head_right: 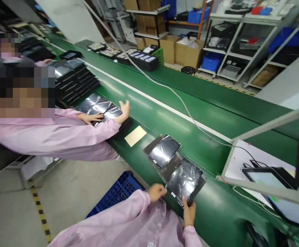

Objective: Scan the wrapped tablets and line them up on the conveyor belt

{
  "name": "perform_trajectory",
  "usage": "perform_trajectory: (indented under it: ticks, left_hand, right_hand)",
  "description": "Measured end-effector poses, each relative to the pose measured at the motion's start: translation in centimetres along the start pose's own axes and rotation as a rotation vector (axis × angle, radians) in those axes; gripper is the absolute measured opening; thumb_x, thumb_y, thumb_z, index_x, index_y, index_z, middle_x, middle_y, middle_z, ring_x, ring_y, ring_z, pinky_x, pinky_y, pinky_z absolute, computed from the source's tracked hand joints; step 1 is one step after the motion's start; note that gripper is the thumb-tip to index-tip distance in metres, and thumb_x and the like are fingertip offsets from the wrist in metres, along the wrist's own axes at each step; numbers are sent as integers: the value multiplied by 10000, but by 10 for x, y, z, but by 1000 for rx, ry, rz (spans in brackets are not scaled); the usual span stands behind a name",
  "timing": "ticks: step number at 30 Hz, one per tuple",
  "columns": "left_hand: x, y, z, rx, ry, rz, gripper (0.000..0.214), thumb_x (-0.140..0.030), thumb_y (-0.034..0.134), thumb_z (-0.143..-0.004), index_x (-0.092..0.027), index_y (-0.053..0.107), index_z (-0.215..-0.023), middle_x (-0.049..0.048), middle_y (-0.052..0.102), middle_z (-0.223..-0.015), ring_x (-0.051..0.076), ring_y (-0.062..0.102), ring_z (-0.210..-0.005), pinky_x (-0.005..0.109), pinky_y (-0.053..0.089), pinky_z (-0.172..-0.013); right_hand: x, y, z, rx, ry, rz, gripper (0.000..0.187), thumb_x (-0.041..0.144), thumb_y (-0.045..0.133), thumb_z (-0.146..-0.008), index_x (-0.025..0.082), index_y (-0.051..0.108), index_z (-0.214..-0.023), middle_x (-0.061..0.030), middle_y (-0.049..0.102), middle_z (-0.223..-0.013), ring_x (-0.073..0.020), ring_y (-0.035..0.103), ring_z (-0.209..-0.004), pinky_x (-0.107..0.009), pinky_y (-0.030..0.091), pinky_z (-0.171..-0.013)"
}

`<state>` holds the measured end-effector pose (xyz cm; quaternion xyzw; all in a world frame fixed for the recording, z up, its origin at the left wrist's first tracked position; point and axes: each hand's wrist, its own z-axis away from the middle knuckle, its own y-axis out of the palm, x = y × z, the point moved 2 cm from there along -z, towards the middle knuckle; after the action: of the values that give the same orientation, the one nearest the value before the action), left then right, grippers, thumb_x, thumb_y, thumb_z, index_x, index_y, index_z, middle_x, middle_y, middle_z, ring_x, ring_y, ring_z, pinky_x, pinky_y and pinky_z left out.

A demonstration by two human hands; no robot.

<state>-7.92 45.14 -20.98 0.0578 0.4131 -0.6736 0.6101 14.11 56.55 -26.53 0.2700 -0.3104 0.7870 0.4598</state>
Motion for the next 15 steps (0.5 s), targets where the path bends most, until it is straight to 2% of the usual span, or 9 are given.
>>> perform_trajectory:
  ticks: [1, 2, 3, 4, 6, 7, 9, 12, 15]
  left_hand:
    - [-1, -30, -14, -82, 7, -30, 495, -503, 385, -1037, -198, 763, -937, 176, 759, -1072, 306, 705, -1084, 478, 530, -1005]
    - [-2, -62, -30, -191, 15, -65, 472, -437, 337, -1056, -178, 725, -1125, 197, 700, -1274, 312, 623, -1257, 495, 453, -1122]
    - [-4, -92, -47, -370, 27, -137, 418, -416, 404, -1041, -162, 678, -1226, 204, 653, -1360, 319, 568, -1326, 488, 416, -1162]
    - [-8, -117, -64, -467, 58, -216, 447, -441, 500, -1011, -142, 621, -1321, 220, 596, -1433, 336, 519, -1372, 479, 397, -1175]
    - [-14, -144, -92, -459, 23, -321, 611, -531, 611, -959, -105, 547, -1392, 252, 558, -1448, 373, 500, -1369, 473, 408, -1144]
    - [-17, -147, -102, -414, 2, -371, 693, -582, 652, -927, -87, 531, -1396, 265, 552, -1431, 390, 503, -1353, 469, 424, -1115]
    - [-23, -139, -112, -344, -39, -467, 790, -653, 690, -879, -60, 522, -1373, 280, 549, -1385, 410, 512, -1315, 459, 459, -1042]
    - [-30, -119, -115, -370, -106, -583, 815, -661, 757, -818, -59, 519, -1314, 275, 540, -1340, 410, 525, -1270, 443, 489, -957]
    - [-29, -116, -122, -397, -204, -572, 788, -605, 839, -753, -102, 512, -1263, 245, 563, -1315, 389, 557, -1251, 432, 496, -949]
  right_hand:
    - [3, -6, -4, -30, 10, -24, 633, 691, 797, -567, 204, 686, -955, -123, 783, -983, -397, 734, -1047, -423, 599, -911]
    - [5, -12, -8, -56, 13, -37, 663, 684, 811, -553, 198, 680, -984, -127, 780, -1003, -397, 726, -1066, -423, 586, -937]
    - [7, -18, -11, -81, 11, -40, 697, 683, 813, -547, 190, 675, -1021, -131, 777, -1027, -395, 719, -1083, -422, 573, -959]
    - [8, -24, -13, -104, 4, -39, 739, 684, 807, -555, 179, 668, -1077, -138, 771, -1063, -392, 710, -1104, -419, 561, -978]
    - [8, -34, -13, -174, -20, 2, 832, 695, 774, -591, 148, 637, -1203, -163, 747, -1142, -387, 690, -1138, -415, 544, -996]
    - [8, -38, -11, -232, -48, 66, 860, 702, 749, -618, 129, 622, -1247, -184, 727, -1182, -392, 672, -1164, -418, 533, -1010]
    - [7, -40, -6, -340, -140, 278, 844, 694, 698, -693, 92, 612, -1279, -239, 675, -1264, -414, 609, -1247, -445, 488, -1070]
    - [11, -24, 3, -398, -243, 608, 759, 620, 684, -778, 44, 615, -1268, -314, 610, -1321, -451, 519, -1317, -505, 407, -1139]
    - [21, -1, 2, -440, -158, 756, 782, 549, 759, -783, -15, 577, -1293, -359, 604, -1276, -474, 543, -1257, -533, 405, -1108]
